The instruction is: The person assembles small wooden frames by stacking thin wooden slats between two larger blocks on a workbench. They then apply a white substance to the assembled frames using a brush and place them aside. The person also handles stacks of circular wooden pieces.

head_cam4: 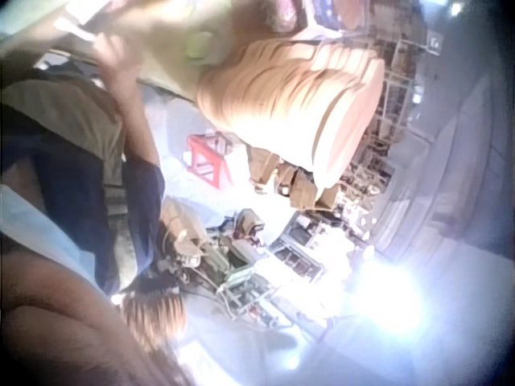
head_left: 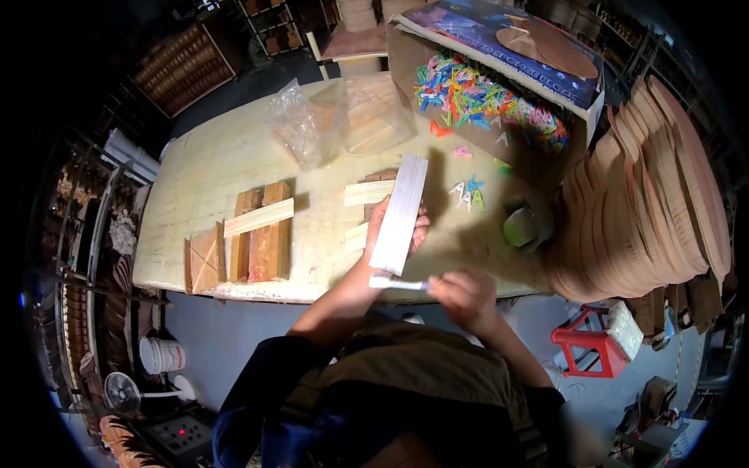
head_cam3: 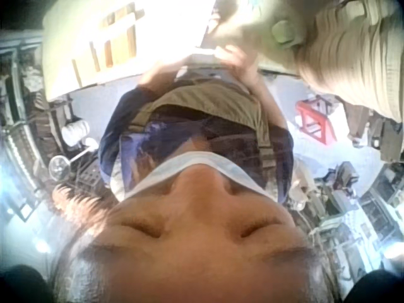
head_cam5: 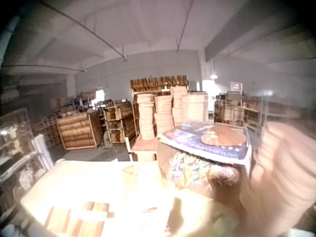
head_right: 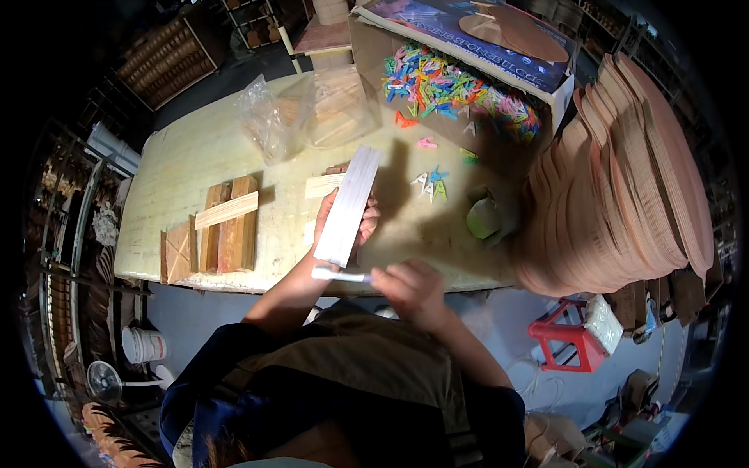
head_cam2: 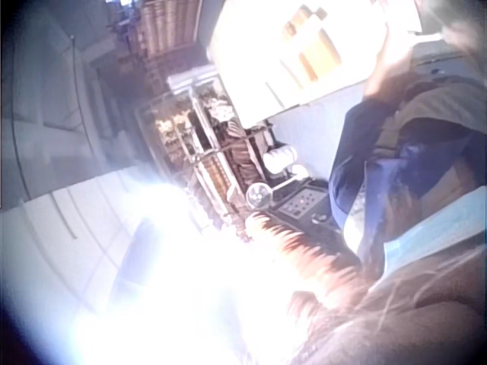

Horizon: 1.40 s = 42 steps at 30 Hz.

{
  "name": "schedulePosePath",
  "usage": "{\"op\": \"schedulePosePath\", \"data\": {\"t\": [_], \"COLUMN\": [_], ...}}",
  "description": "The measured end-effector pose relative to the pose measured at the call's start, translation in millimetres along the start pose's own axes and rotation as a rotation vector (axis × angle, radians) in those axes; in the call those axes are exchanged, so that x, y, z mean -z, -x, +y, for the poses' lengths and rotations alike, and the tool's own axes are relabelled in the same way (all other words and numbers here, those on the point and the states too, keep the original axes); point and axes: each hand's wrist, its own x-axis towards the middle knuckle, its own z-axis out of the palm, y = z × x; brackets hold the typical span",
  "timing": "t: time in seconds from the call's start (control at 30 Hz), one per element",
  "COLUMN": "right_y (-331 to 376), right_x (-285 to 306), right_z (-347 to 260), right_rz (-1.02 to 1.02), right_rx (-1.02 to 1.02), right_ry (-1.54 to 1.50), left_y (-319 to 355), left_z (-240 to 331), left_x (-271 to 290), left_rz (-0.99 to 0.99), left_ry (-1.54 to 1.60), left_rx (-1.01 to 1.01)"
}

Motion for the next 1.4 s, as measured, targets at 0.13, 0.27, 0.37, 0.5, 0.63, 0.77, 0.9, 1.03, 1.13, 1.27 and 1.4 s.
{"op": "schedulePosePath", "data": {"t": [0.13,0.27,0.37,0.5,0.63,0.77,0.9,1.03,1.13,1.27,1.4], "right_y": [-6.1,-5.6,-13.6,4.3,-9.6,-19.4,-19.1,-20.3,-13.2,-6.0,-11.3], "right_x": [3.7,6.7,6.3,1.0,13.6,15.3,5.2,9.6,14.0,17.0,23.3], "right_z": [12.3,8.2,44.8,44.8,-3.1,12.5,61.3,44.4,13.3,43.2,55.5], "right_rz": [-0.041,-0.041,0.167,0.097,-0.052,-0.213,0.073,0.138,-0.078,-0.013,0.186], "right_rx": [-0.043,-0.101,-0.364,-0.054,-0.078,-0.331,-0.682,-0.291,-0.096,-0.508,-0.664], "right_ry": [0.200,-0.066,0.049,0.147,-0.117,-0.216,-0.217,0.068,-0.063,-0.111,-0.060], "left_y": [1.3,4.3,5.8,5.6,7.6,6.7,8.4,12.8,13.7,16.9,21.1], "left_z": [-5.5,-6.8,-14.5,-21.5,-5.1,-13.9,-23.4,-20.6,-10.3,-12.8,-16.8], "left_x": [-8.4,-13.4,-18.0,-35.7,-15.6,-19.8,-18.2,-27.5,-27.9,-27.4,-33.6], "left_rz": [0.051,0.031,-0.040,0.109,0.037,0.003,-0.057,-0.038,-0.007,-0.010,0.016], "left_ry": [-0.021,-0.011,-0.009,-0.052,-0.033,-0.123,-0.112,-0.101,-0.062,-0.089,-0.085], "left_rx": [0.022,0.027,0.052,-0.042,0.039,0.063,0.076,0.074,0.065,0.084,0.122]}}
